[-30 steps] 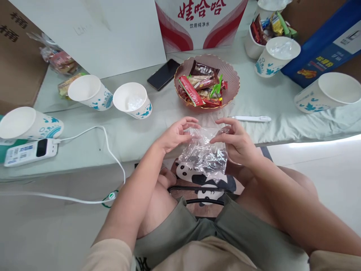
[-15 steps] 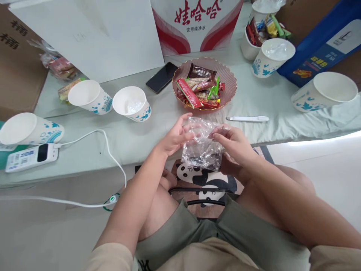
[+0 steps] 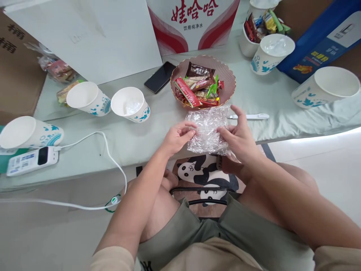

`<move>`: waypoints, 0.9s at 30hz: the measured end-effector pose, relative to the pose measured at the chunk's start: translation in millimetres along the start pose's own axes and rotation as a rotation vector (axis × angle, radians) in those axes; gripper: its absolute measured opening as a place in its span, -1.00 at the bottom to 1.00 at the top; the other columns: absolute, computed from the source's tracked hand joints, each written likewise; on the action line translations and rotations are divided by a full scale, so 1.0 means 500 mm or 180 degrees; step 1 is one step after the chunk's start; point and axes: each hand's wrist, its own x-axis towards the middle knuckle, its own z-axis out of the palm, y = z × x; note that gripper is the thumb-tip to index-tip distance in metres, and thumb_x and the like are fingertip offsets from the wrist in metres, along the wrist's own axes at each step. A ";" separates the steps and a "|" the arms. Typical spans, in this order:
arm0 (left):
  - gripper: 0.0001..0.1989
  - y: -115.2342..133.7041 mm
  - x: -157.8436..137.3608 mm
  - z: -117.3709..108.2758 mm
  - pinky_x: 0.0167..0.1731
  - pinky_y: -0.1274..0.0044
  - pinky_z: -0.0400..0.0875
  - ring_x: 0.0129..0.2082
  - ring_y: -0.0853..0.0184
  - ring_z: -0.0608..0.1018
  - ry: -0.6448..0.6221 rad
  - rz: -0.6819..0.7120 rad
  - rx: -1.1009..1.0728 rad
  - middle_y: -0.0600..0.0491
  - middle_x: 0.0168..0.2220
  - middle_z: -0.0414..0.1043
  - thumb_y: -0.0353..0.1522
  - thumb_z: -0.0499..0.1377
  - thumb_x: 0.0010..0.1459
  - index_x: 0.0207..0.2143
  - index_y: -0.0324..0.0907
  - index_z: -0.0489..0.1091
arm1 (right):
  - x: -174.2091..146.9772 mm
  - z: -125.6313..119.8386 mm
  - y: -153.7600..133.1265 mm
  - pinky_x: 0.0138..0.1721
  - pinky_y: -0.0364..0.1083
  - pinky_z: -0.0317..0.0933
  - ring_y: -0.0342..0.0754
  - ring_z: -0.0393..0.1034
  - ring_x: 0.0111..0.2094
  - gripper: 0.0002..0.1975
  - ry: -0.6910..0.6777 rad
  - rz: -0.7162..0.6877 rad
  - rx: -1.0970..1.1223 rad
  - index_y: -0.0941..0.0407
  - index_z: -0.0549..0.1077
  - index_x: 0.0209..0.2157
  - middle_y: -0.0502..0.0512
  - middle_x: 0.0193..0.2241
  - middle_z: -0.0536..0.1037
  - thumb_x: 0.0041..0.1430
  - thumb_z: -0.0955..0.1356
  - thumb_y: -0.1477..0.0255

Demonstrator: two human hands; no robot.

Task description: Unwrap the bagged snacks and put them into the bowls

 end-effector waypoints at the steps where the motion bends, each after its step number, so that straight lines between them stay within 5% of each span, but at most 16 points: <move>1: -0.82 0.002 -0.001 0.000 -0.37 0.57 0.43 -0.43 0.43 0.55 0.0051 0.0079 0.0074 0.07 -0.40 0.56 -0.30 0.29 0.12 -0.23 -0.17 0.48 | -0.003 -0.001 -0.002 -0.59 -0.08 0.23 -0.09 0.31 -0.58 -0.25 -0.0020 -0.0131 -0.0112 -0.08 -0.03 0.35 -0.09 -0.47 0.45 0.25 0.39 0.29; 3: -0.77 0.007 -0.003 -0.003 -0.35 0.56 0.46 -0.38 0.40 0.56 0.0055 0.0182 0.0149 0.04 -0.34 0.56 -0.28 0.34 0.06 -0.24 -0.19 0.50 | -0.009 -0.004 -0.004 -0.48 -0.05 0.33 -0.07 0.38 -0.50 -0.25 -0.0241 -0.0492 -0.0449 -0.09 0.01 0.35 -0.01 -0.36 0.53 0.23 0.40 0.31; 7: -0.48 0.008 -0.011 -0.011 -0.32 0.53 0.49 -0.35 0.37 0.58 -0.0015 0.0254 0.0551 0.06 -0.31 0.56 -0.35 0.38 0.00 0.06 -0.15 0.45 | -0.014 -0.011 -0.004 -0.18 0.04 0.41 -0.02 0.47 -0.31 -0.48 -0.0586 -0.1147 -0.1367 -0.01 0.33 0.21 0.07 -0.22 0.58 0.21 0.35 0.42; 11: -0.70 0.000 -0.019 -0.018 -0.28 0.51 0.46 -0.38 0.40 0.52 0.0327 0.0771 0.1715 0.09 -0.37 0.46 -0.44 0.28 0.09 -0.08 -0.13 0.55 | -0.007 -0.015 0.005 -0.15 0.07 0.39 0.03 0.46 -0.26 -0.62 -0.0473 -0.1262 -0.1935 0.02 0.48 0.09 0.10 -0.29 0.56 0.24 0.31 0.43; 14: -0.88 -0.002 -0.022 -0.018 -0.18 0.44 0.47 -0.24 0.34 0.51 0.0663 0.1231 0.2258 0.03 -0.26 0.39 -0.45 0.26 0.08 -0.32 -0.12 0.58 | -0.006 -0.011 0.005 -0.12 0.11 0.37 0.09 0.45 -0.18 -0.80 -0.0102 -0.1421 -0.2078 0.05 0.58 -0.19 0.17 -0.25 0.50 0.20 0.33 0.39; 17: -0.97 0.004 -0.022 -0.016 -0.05 0.38 0.47 -0.04 0.24 0.51 0.0782 0.1256 0.1913 -0.04 -0.08 0.40 -0.40 0.31 0.03 -0.41 -0.15 0.51 | -0.010 -0.004 -0.006 -0.05 0.14 0.34 0.14 0.43 -0.07 -0.89 -0.0156 -0.1394 -0.1765 0.08 0.52 -0.36 0.21 -0.14 0.50 0.15 0.36 0.36; 21: -0.82 0.015 -0.018 -0.014 -0.38 0.52 0.48 -0.40 0.38 0.53 0.0427 0.0522 0.0594 0.08 -0.39 0.45 -0.24 0.26 0.13 -0.32 -0.16 0.41 | -0.013 0.000 -0.022 -0.27 0.01 0.37 -0.02 0.45 -0.35 -0.83 -0.0563 -0.0431 -0.0855 0.06 0.42 -0.27 0.04 -0.40 0.52 0.25 0.33 0.26; 24: -0.78 0.023 -0.015 -0.017 -0.52 0.61 0.40 -0.52 0.45 0.47 0.0257 0.0123 0.0306 0.15 -0.48 0.43 -0.24 0.31 0.07 -0.30 -0.16 0.40 | -0.004 -0.003 -0.035 -0.12 0.02 0.39 0.01 0.49 -0.12 -0.75 -0.0323 -0.0577 -0.0504 0.04 0.41 -0.14 0.11 -0.15 0.58 0.18 0.38 0.23; 27: -0.69 0.030 -0.017 -0.024 -0.53 0.63 0.37 -0.53 0.47 0.47 0.0022 -0.0004 0.0282 0.15 -0.47 0.47 -0.30 0.36 -0.01 -0.19 -0.15 0.43 | 0.010 0.005 -0.049 -0.15 0.01 0.42 0.02 0.52 -0.13 -0.63 -0.0699 -0.0517 -0.0570 0.05 0.43 -0.10 0.14 -0.11 0.60 0.08 0.45 0.23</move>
